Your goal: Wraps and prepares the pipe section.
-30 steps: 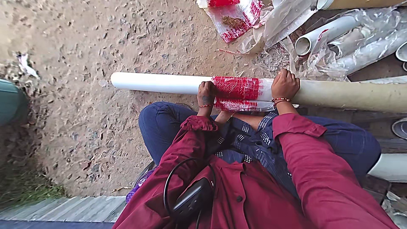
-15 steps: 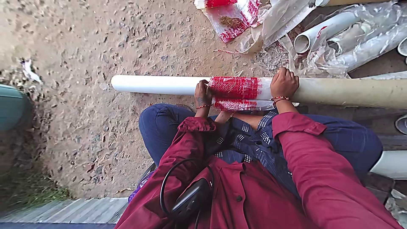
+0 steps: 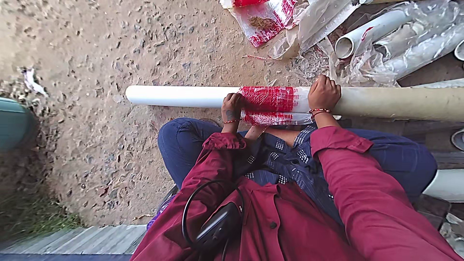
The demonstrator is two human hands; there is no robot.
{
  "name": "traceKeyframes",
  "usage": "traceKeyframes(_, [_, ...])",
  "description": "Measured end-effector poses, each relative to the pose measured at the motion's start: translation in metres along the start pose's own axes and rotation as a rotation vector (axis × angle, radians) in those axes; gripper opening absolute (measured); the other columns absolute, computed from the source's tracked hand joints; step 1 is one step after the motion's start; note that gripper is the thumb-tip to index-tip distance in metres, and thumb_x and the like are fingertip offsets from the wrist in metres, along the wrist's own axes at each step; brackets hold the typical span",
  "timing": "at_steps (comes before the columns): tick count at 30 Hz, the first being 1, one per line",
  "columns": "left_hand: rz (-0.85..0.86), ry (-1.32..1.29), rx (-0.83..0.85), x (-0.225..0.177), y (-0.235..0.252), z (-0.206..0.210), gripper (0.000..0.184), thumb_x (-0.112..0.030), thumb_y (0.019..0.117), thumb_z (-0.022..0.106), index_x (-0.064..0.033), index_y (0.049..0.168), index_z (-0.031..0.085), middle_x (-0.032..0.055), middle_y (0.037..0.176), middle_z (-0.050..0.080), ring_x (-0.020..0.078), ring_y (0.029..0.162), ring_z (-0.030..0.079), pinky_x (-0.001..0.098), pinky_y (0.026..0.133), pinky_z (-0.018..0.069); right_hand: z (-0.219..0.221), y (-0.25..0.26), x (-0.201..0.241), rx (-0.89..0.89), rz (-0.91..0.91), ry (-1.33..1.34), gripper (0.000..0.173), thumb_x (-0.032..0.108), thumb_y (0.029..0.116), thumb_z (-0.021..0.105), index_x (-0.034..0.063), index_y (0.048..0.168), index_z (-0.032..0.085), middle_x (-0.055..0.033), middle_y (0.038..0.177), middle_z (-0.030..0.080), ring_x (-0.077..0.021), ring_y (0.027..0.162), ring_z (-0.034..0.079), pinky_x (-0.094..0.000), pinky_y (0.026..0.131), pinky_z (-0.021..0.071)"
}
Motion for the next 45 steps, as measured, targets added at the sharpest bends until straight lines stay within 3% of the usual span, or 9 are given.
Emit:
traceKeyframes(8, [-0.016, 0.037, 0.056, -0.002, 0.002, 0.001, 0.021, -0.003, 0.1004, 0.056, 0.0071, 0.108, 0.073, 0.0258, 0.113, 0.072, 0.0432, 0.109, 0.069, 0.0538, 0.098, 0.0529, -0.001, 0.0, 0.0, 0.019, 0.011, -0.005, 0.038, 0.015, 0.1084, 0.034, -0.0072, 0.114, 0.065, -0.0267, 0.107, 0.072, -0.0432, 0.102, 0.07, -0.0567, 0.084, 0.0473])
traceKeyframes(13, [-0.046, 0.024, 0.052, -0.005, 0.005, 0.001, 0.021, 0.002, 0.0999, 0.054, 0.0101, 0.104, 0.073, 0.0278, 0.111, 0.072, 0.0441, 0.108, 0.069, 0.0536, 0.099, 0.0515, -0.002, -0.002, 0.001, 0.009, 0.003, -0.003, 0.038, 0.015, 0.1082, 0.035, -0.0079, 0.114, 0.065, -0.0276, 0.107, 0.072, -0.0435, 0.102, 0.07, -0.0574, 0.084, 0.0471])
traceKeyframes(16, [-0.121, -0.025, 0.055, -0.003, 0.003, -0.004, 0.018, 0.001, 0.0974, 0.058, 0.0072, 0.105, 0.074, 0.026, 0.11, 0.072, 0.0394, 0.104, 0.071, 0.0503, 0.095, 0.054, -0.002, -0.002, 0.002, 0.012, -0.002, 0.004, 0.037, 0.014, 0.108, 0.036, -0.0082, 0.113, 0.065, -0.0281, 0.107, 0.072, -0.0437, 0.102, 0.07, -0.0577, 0.084, 0.0473])
traceKeyframes(22, [-0.086, -0.076, -0.026, 0.003, -0.005, -0.001, 0.019, -0.002, 0.0963, 0.063, 0.008, 0.109, 0.073, 0.0259, 0.105, 0.073, 0.0368, 0.093, 0.073, 0.0481, 0.088, 0.0571, 0.0, -0.003, 0.001, -0.039, -0.02, -0.005, 0.036, 0.013, 0.1072, 0.036, -0.0083, 0.109, 0.066, -0.0276, 0.104, 0.072, -0.0438, 0.099, 0.071, -0.0571, 0.082, 0.0477])
traceKeyframes(26, [-0.07, -0.063, -0.036, 0.001, -0.004, 0.0, 0.016, -0.002, 0.0949, 0.065, 0.0067, 0.103, 0.074, 0.0255, 0.102, 0.073, 0.037, 0.091, 0.072, 0.0476, 0.085, 0.0578, 0.0, -0.003, 0.0, -0.046, -0.016, -0.005, 0.036, 0.013, 0.1068, 0.037, -0.0079, 0.109, 0.066, -0.0274, 0.103, 0.073, -0.043, 0.099, 0.071, -0.0565, 0.081, 0.0478])
traceKeyframes(32, [-0.093, 0.04, 0.056, -0.003, 0.004, 0.002, 0.021, -0.002, 0.0997, 0.056, 0.0094, 0.106, 0.071, 0.03, 0.112, 0.069, 0.0455, 0.112, 0.066, 0.0544, 0.101, 0.0505, -0.002, -0.002, 0.002, 0.026, 0.009, 0.008, 0.037, 0.014, 0.1079, 0.035, -0.0078, 0.114, 0.065, -0.0283, 0.108, 0.072, -0.0438, 0.104, 0.07, -0.0567, 0.085, 0.0474])
traceKeyframes(35, [-0.037, 0.099, 0.071, -0.002, 0.007, 0.008, 0.02, 0.002, 0.0993, 0.053, 0.0117, 0.103, 0.07, 0.0307, 0.111, 0.069, 0.0485, 0.11, 0.065, 0.0562, 0.1, 0.0491, -0.003, -0.004, 0.002, 0.025, 0.003, 0.01, 0.038, 0.014, 0.1075, 0.035, -0.0077, 0.116, 0.065, -0.0281, 0.11, 0.072, -0.044, 0.104, 0.069, -0.0572, 0.086, 0.0472])
traceKeyframes(42, [-0.003, 0.08, 0.222, -0.001, 0.009, 0.006, 0.022, 0.005, 0.0992, 0.052, 0.0093, 0.112, 0.07, 0.0294, 0.118, 0.067, 0.0493, 0.115, 0.062, 0.0596, 0.103, 0.0449, 0.0, -0.005, -0.001, -0.015, -0.01, -0.002, 0.038, 0.015, 0.1072, 0.036, -0.0066, 0.114, 0.066, -0.0263, 0.107, 0.073, -0.0434, 0.102, 0.07, -0.057, 0.084, 0.0482])
traceKeyframes(45, [-0.103, -0.009, 0.16, -0.003, 0.005, -0.002, 0.019, 0.006, 0.0997, 0.05, 0.0131, 0.109, 0.066, 0.0311, 0.117, 0.066, 0.0458, 0.114, 0.064, 0.0548, 0.103, 0.0481, -0.003, -0.003, 0.001, -0.001, -0.012, 0.003, 0.037, 0.014, 0.107, 0.036, -0.0078, 0.112, 0.065, -0.028, 0.106, 0.072, -0.0445, 0.103, 0.07, -0.0573, 0.084, 0.0476])
Point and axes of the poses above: each hand's wrist, its own y-axis towards the middle knuckle, its own z-axis out of the palm, x = y × z, the point moved 3 cm from there along y, towards the middle knuckle
